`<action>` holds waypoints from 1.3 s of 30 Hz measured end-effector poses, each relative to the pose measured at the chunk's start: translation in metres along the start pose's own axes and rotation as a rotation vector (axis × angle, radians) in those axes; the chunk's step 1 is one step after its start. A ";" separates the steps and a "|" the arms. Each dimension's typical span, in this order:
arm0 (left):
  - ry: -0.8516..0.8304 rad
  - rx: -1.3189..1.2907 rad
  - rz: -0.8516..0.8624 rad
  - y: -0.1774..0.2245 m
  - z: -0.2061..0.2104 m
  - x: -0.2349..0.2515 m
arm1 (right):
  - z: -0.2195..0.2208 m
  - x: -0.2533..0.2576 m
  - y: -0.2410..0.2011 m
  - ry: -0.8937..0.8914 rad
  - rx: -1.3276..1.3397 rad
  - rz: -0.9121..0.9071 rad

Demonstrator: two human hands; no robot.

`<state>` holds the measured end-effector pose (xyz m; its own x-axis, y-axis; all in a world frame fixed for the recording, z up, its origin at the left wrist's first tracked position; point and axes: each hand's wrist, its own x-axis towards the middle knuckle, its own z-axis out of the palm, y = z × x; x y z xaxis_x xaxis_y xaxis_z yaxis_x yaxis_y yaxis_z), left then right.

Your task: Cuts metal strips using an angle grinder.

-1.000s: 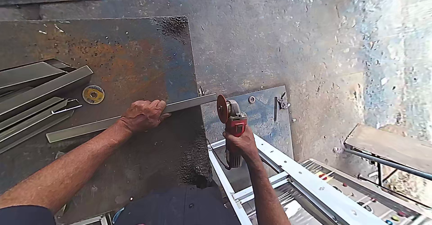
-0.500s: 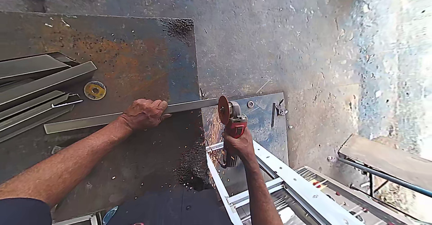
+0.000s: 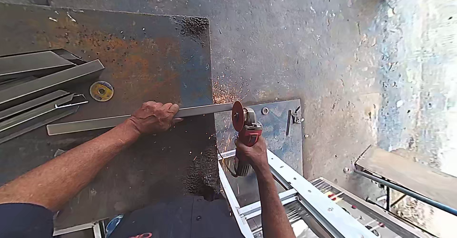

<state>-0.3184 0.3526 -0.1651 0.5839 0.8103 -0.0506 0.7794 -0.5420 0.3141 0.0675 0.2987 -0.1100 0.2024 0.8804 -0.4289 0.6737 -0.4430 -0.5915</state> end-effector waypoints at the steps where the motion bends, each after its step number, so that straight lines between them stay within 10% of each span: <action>1: -0.002 0.000 0.000 0.000 0.000 0.000 | 0.000 0.000 0.000 -0.002 -0.001 0.003; 39: -0.006 0.007 0.017 0.000 -0.004 0.001 | -0.005 0.012 -0.002 -0.054 -0.014 0.027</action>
<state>-0.3186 0.3547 -0.1611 0.5981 0.7998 -0.0511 0.7712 -0.5570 0.3081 0.0718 0.3113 -0.1109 0.1824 0.8576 -0.4809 0.6783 -0.4638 -0.5699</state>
